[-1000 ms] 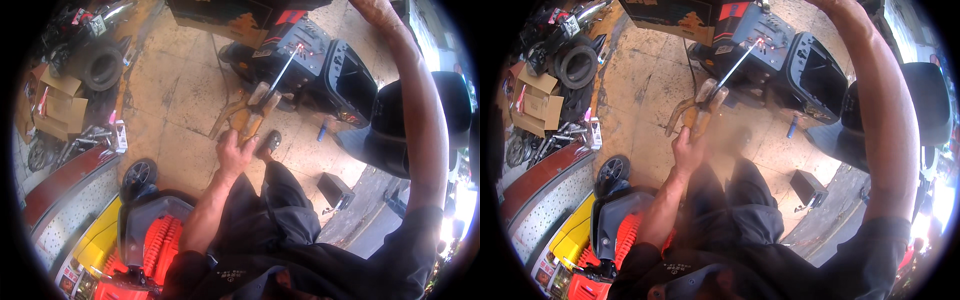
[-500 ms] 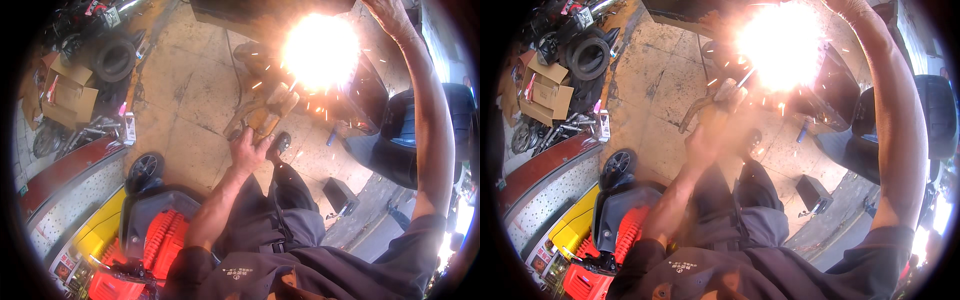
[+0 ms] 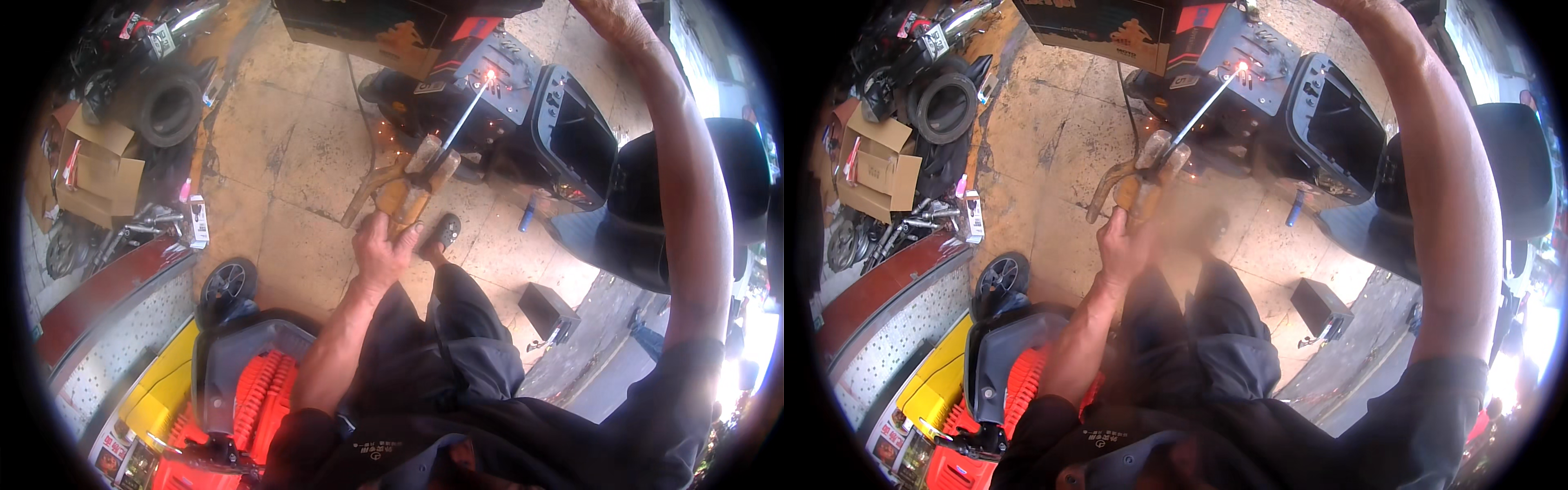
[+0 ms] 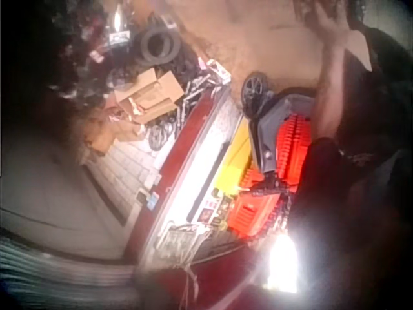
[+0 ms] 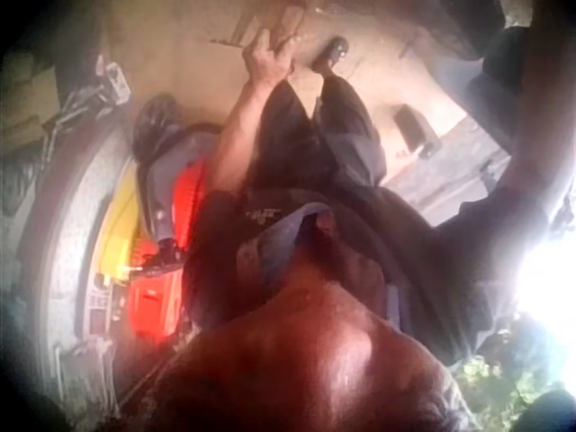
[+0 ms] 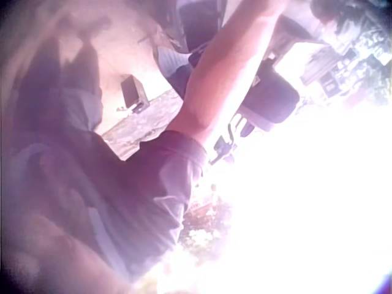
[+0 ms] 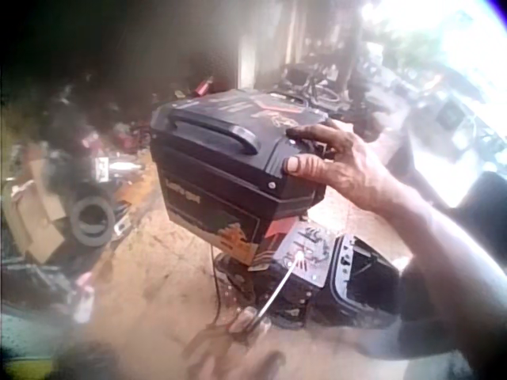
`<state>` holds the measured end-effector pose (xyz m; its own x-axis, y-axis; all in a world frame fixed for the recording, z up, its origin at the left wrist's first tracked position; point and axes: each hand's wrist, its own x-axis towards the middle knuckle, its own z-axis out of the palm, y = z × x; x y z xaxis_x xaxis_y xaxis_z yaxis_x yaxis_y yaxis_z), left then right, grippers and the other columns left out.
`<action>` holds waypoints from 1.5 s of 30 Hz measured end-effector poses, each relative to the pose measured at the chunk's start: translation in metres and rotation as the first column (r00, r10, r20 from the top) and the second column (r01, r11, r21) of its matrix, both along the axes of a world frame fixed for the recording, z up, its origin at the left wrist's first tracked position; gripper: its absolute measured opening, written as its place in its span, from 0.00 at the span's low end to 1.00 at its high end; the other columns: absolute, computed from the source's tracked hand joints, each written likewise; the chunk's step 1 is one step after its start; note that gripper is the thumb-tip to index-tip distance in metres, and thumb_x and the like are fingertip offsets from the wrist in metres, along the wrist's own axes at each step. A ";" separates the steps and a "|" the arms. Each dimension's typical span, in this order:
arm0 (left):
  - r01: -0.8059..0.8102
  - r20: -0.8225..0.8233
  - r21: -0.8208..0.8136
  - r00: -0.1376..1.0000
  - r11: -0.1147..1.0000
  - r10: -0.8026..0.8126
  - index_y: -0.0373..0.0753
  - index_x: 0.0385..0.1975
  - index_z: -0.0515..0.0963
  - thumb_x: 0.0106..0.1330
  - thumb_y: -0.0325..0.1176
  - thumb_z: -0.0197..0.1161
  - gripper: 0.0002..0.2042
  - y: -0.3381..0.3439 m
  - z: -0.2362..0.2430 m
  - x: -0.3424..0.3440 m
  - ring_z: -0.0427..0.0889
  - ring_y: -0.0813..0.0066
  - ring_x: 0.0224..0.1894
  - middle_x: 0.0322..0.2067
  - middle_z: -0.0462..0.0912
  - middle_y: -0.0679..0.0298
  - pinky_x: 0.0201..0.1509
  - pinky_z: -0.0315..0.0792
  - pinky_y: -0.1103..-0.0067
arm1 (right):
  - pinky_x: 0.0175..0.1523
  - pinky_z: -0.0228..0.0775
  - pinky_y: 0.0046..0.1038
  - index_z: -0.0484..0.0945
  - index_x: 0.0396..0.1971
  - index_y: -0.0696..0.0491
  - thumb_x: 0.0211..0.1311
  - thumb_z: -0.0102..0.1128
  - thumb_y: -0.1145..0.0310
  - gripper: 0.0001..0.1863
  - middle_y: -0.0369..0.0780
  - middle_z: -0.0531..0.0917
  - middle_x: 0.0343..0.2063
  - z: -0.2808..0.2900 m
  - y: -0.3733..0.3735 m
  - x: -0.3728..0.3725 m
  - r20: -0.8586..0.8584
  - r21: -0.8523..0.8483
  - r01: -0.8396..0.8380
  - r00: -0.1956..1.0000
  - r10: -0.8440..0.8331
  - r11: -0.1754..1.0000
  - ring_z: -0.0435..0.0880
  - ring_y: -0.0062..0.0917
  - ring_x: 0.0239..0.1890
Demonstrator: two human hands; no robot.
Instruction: The person uses a welding tool to join metal components on the rear frame of a scooter, creating bright sparks.
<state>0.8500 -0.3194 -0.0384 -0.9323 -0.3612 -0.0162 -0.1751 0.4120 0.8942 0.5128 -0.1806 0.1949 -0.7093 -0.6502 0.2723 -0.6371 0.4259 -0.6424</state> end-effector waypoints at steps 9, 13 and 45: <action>0.006 -0.038 -0.040 0.999 0.999 -0.007 0.34 0.35 0.76 0.58 0.42 0.69 0.17 0.003 0.004 -0.006 0.79 0.53 0.29 0.26 0.79 0.53 0.31 0.71 0.66 | 0.61 0.68 0.36 0.72 0.57 0.59 0.50 0.67 0.41 0.43 0.48 0.73 0.54 -0.001 0.001 -0.005 0.020 -0.013 -0.025 0.999 0.025 1.000 0.73 0.39 0.58; 0.001 -0.063 -0.032 0.998 1.000 -0.003 0.34 0.34 0.76 0.57 0.42 0.69 0.17 0.003 0.006 -0.008 0.78 0.53 0.28 0.25 0.79 0.53 0.30 0.71 0.66 | 0.61 0.68 0.36 0.72 0.57 0.59 0.50 0.67 0.40 0.43 0.48 0.73 0.54 -0.002 0.002 -0.003 0.035 -0.020 -0.013 0.999 0.014 1.000 0.72 0.39 0.58; 0.151 -0.078 -0.140 0.983 0.979 -0.163 0.33 0.40 0.76 0.55 0.40 0.69 0.19 0.026 0.018 -0.025 0.81 0.50 0.31 0.30 0.80 0.53 0.33 0.75 0.66 | 0.55 0.71 0.32 0.74 0.55 0.56 0.53 0.66 0.42 0.38 0.48 0.82 0.45 -0.015 0.005 -0.014 -0.131 0.002 0.000 0.991 0.001 1.000 0.80 0.36 0.50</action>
